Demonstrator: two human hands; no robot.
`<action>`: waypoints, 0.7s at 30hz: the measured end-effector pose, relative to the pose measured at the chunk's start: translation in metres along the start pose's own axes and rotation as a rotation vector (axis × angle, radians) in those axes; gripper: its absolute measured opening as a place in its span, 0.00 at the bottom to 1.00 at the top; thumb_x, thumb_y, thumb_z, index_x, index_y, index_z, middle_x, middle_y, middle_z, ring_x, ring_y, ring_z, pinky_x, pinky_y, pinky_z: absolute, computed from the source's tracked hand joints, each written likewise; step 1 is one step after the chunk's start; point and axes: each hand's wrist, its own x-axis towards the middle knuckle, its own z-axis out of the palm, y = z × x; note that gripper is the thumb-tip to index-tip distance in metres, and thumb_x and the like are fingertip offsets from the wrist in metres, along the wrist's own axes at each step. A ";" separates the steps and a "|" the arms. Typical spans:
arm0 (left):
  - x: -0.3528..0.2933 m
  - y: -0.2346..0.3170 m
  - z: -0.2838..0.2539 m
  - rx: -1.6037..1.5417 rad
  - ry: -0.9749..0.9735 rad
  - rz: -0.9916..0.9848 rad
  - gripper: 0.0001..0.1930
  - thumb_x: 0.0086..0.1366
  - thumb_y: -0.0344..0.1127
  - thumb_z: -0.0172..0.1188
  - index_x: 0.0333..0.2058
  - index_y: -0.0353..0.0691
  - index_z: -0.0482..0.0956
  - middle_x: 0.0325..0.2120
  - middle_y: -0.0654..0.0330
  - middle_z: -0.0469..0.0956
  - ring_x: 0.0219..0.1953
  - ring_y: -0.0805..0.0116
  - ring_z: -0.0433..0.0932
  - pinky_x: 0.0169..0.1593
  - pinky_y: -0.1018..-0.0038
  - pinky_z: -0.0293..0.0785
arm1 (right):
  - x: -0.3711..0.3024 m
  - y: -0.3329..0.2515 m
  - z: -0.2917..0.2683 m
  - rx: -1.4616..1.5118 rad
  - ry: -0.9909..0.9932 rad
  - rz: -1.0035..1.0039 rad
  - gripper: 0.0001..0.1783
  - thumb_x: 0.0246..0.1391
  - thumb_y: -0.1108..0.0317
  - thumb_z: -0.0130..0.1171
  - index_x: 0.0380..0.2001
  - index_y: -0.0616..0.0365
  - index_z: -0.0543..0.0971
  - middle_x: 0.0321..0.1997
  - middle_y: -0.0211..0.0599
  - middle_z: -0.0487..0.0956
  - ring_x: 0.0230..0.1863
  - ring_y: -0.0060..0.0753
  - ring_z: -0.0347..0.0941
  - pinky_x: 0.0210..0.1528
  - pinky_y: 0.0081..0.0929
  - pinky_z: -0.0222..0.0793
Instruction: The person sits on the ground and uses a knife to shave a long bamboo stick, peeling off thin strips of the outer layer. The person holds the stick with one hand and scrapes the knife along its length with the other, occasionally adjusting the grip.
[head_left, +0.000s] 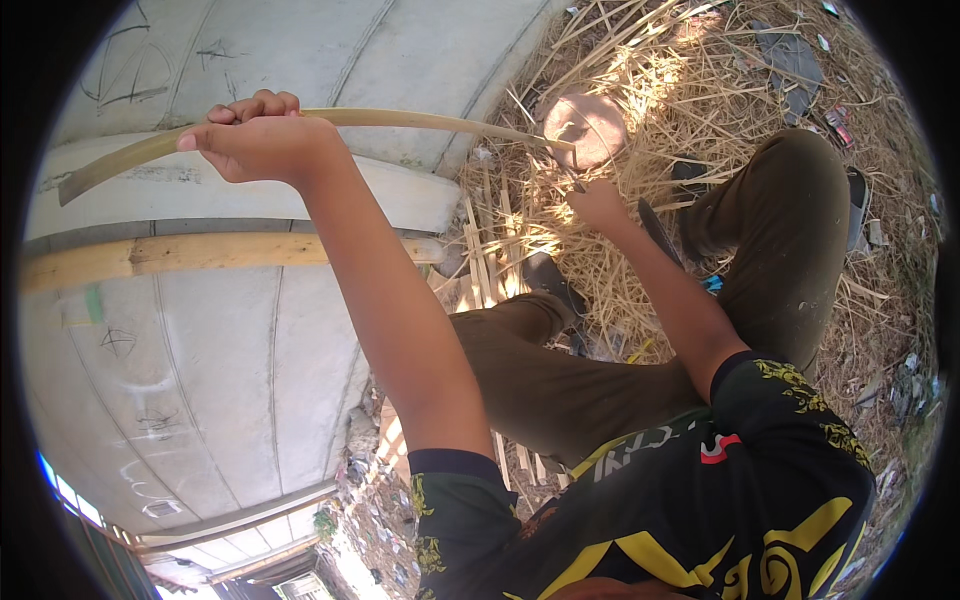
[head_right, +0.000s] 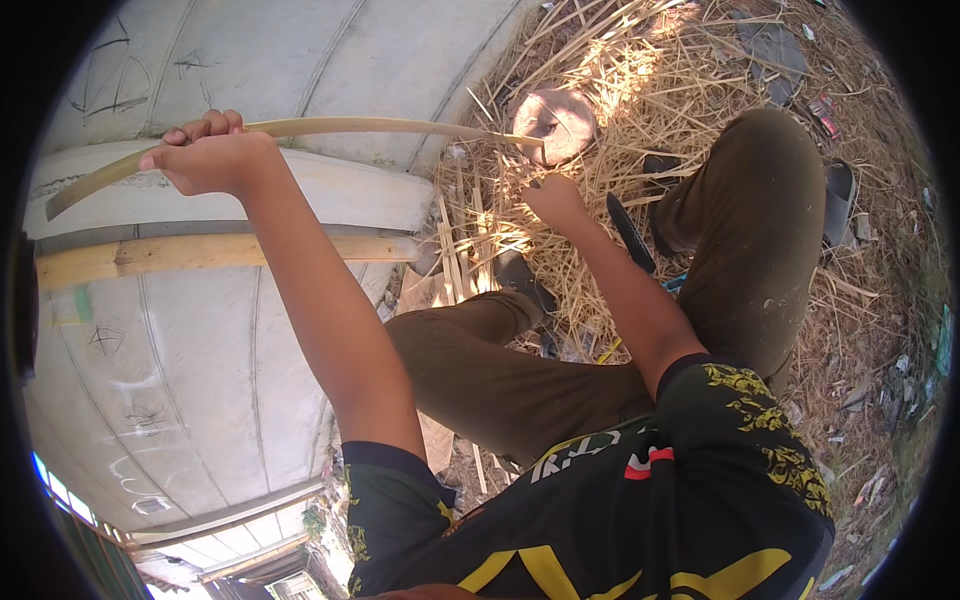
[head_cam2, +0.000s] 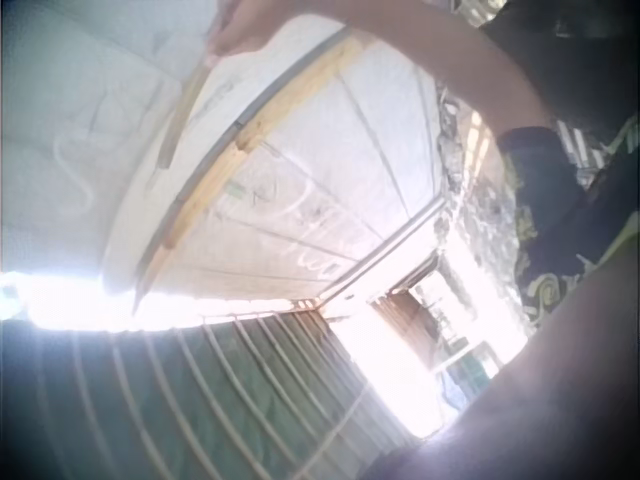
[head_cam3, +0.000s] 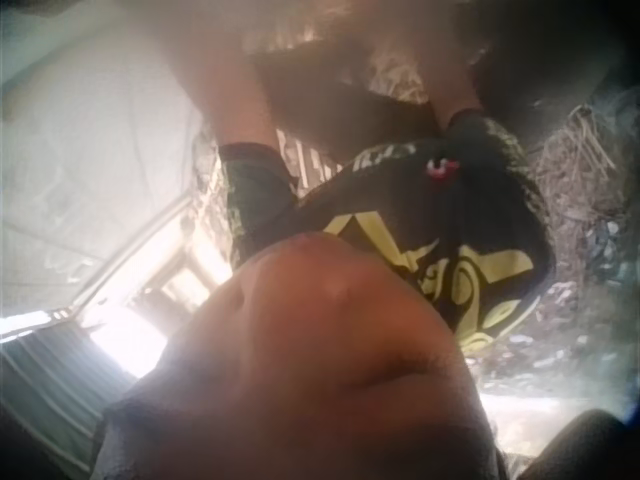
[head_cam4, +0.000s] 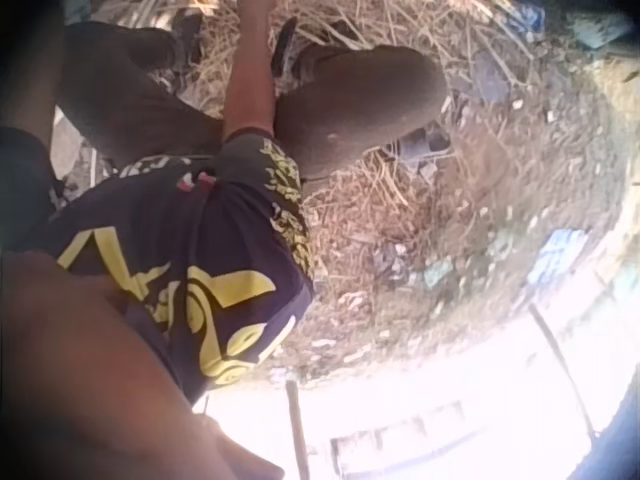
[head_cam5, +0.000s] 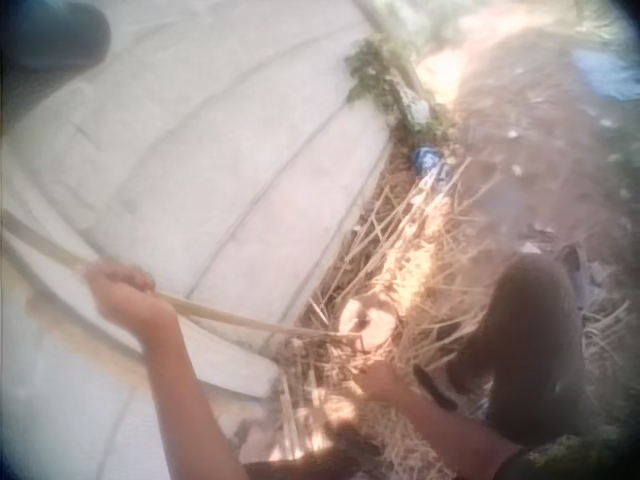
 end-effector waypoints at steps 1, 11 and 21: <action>-0.002 -0.003 0.000 0.009 -0.004 0.000 0.31 0.73 0.70 0.32 0.27 0.47 0.57 0.14 0.68 0.48 0.15 0.75 0.49 0.21 0.77 0.47 | -0.002 -0.013 -0.007 0.081 -0.038 -0.048 0.20 0.47 0.58 0.64 0.26 0.70 0.80 0.17 0.45 0.75 0.22 0.38 0.75 0.29 0.37 0.70; 0.003 -0.002 -0.002 0.047 0.072 -0.062 0.30 0.75 0.66 0.29 0.27 0.46 0.56 0.15 0.67 0.49 0.16 0.71 0.48 0.23 0.75 0.48 | 0.013 0.067 0.008 -0.249 -0.100 0.081 0.21 0.53 0.55 0.62 0.34 0.67 0.83 0.19 0.39 0.77 0.20 0.35 0.76 0.29 0.33 0.72; 0.006 -0.005 -0.009 0.036 0.075 0.010 0.32 0.73 0.71 0.30 0.28 0.45 0.57 0.16 0.68 0.50 0.16 0.73 0.47 0.22 0.76 0.46 | 0.017 0.024 -0.001 0.183 -0.132 0.224 0.19 0.47 0.60 0.64 0.27 0.72 0.79 0.20 0.52 0.78 0.22 0.49 0.78 0.29 0.40 0.73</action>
